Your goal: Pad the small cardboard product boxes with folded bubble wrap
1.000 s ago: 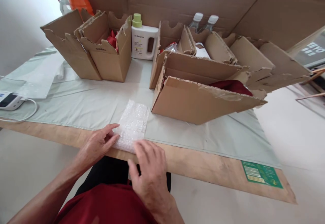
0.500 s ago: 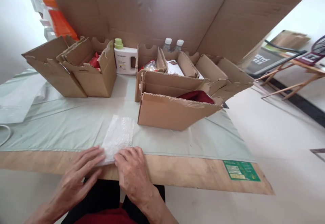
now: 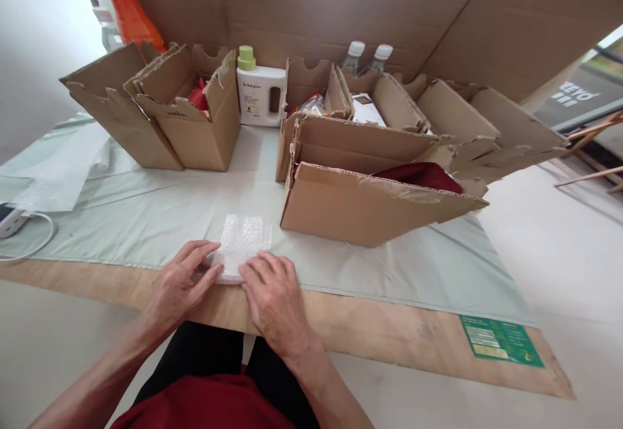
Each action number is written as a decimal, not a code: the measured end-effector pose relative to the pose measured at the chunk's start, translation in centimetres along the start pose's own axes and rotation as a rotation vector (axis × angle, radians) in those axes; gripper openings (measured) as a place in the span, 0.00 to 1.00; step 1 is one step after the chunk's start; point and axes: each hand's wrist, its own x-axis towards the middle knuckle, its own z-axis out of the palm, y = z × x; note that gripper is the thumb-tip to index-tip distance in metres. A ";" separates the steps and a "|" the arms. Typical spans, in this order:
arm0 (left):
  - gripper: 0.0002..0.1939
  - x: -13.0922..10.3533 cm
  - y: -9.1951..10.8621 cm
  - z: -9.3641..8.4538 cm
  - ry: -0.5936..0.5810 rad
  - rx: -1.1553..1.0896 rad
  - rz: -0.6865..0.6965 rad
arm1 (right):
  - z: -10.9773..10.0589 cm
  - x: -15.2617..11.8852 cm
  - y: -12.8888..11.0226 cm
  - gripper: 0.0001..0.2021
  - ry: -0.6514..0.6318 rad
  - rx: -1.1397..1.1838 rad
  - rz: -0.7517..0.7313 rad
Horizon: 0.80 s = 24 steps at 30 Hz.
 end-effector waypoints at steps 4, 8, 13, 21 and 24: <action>0.16 -1.3 0.3 -1.3 -0.060 -0.025 0.168 | -0.8 0.7 0.1 0.12 -0.055 0.156 0.059; 0.12 -1.1 0.5 -1.8 -0.171 -0.081 0.150 | -1.9 0.4 -0.4 0.12 -0.116 0.219 0.150; 0.13 1.6 -0.3 0.0 -0.098 -0.003 0.086 | -1.0 0.7 -0.8 0.16 -0.042 -0.020 0.046; 0.20 -2.0 1.5 -1.0 0.059 -0.496 -0.391 | 0.8 1.3 0.3 0.10 0.156 0.221 0.306; 0.26 -3.6 3.5 -0.3 -0.043 -0.830 -0.529 | 0.7 -0.1 -1.1 0.09 0.155 0.412 0.425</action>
